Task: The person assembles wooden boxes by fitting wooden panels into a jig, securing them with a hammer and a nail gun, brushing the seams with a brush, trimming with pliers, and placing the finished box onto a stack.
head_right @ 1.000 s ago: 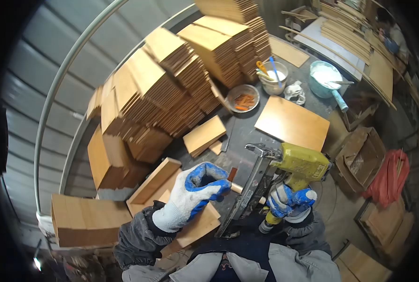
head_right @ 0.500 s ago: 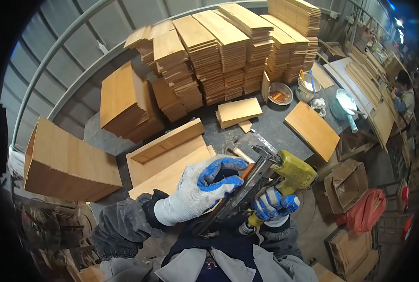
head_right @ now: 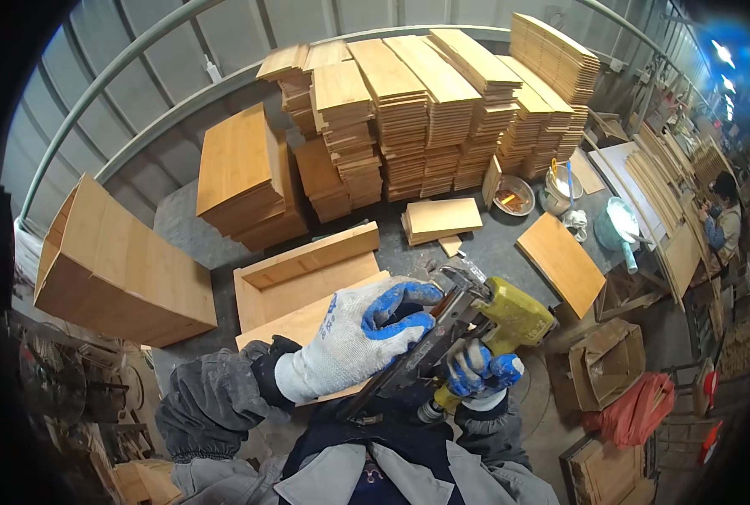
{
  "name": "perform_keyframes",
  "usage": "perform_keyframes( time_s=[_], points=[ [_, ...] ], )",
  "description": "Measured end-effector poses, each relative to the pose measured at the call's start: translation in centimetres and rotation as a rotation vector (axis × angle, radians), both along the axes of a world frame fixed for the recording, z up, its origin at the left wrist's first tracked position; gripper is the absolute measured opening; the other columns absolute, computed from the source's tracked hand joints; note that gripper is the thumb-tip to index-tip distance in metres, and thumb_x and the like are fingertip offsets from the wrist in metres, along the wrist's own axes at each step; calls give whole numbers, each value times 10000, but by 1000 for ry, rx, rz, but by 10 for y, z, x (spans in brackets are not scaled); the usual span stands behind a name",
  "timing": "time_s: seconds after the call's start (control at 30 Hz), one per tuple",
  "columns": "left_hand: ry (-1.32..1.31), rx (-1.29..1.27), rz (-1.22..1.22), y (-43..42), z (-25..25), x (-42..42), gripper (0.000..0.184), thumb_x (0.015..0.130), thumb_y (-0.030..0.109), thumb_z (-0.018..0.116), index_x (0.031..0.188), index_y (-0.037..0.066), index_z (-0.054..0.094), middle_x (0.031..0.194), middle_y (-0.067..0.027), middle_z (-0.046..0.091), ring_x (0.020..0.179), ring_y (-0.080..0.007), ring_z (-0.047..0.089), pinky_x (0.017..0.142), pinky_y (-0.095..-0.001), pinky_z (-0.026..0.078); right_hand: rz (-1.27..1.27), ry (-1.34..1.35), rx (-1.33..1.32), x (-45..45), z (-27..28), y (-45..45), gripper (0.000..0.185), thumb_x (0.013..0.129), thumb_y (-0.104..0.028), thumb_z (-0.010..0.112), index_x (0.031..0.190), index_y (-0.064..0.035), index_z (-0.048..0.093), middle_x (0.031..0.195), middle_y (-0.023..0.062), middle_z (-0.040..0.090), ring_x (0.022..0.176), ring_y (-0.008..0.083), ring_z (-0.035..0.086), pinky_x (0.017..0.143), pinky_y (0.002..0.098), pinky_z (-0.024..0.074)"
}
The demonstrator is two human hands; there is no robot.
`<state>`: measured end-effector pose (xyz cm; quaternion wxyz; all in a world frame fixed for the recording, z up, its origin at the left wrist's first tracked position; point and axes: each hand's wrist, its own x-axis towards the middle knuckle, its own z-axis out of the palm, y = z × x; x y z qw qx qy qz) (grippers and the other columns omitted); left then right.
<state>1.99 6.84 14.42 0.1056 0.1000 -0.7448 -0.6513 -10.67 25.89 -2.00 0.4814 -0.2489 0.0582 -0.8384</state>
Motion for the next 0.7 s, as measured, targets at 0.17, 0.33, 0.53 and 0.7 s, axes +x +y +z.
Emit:
perform_keyframes(
  time_s=[0.17, 0.33, 0.53, 0.7],
  points=[
    [129, -346, -44, -1, -5, -16, 490, 966, 138, 710, 1413, -13, 578, 1452, -210, 550, 1306, -196, 556, 1110, -374, 444, -17, -8, -4, -12, -5, 3, 467, 829, -552, 784, 822, -141, 562, 624, -20, 540, 575, 120, 590, 541, 267, 504],
    [263, -640, -31, 18, -34, -36, 653, 1011, 200, 656, 1579, 20, 390, 1623, -199, 361, 1457, -242, 413, 1213, -404, 318, -39, -100, 11, -23, -17, 4, 419, 857, -492, 735, 767, -153, 507, 613, -19, 524, 541, 127, 546, 537, 272, 476],
    [176, -42, -76, 5, -43, -47, 705, 1058, 302, 587, 1635, 39, 279, 1598, -180, 415, 1464, -306, 419, 1234, -417, 279, -28, -146, -8, -49, -12, 9, 382, 934, -456, 643, 754, -182, 445, 615, -30, 500, 550, 142, 508, 580, 300, 472],
    [113, 302, 157, 3, -83, 13, 683, 1082, 458, 508, 1610, 58, 339, 1559, -143, 475, 1433, -292, 471, 1229, -450, 326, -126, -143, -31, -74, 1, 33, 375, 954, -436, 621, 750, -199, 414, 621, -33, 482, 562, 147, 523, 574, 299, 479]
  ],
)
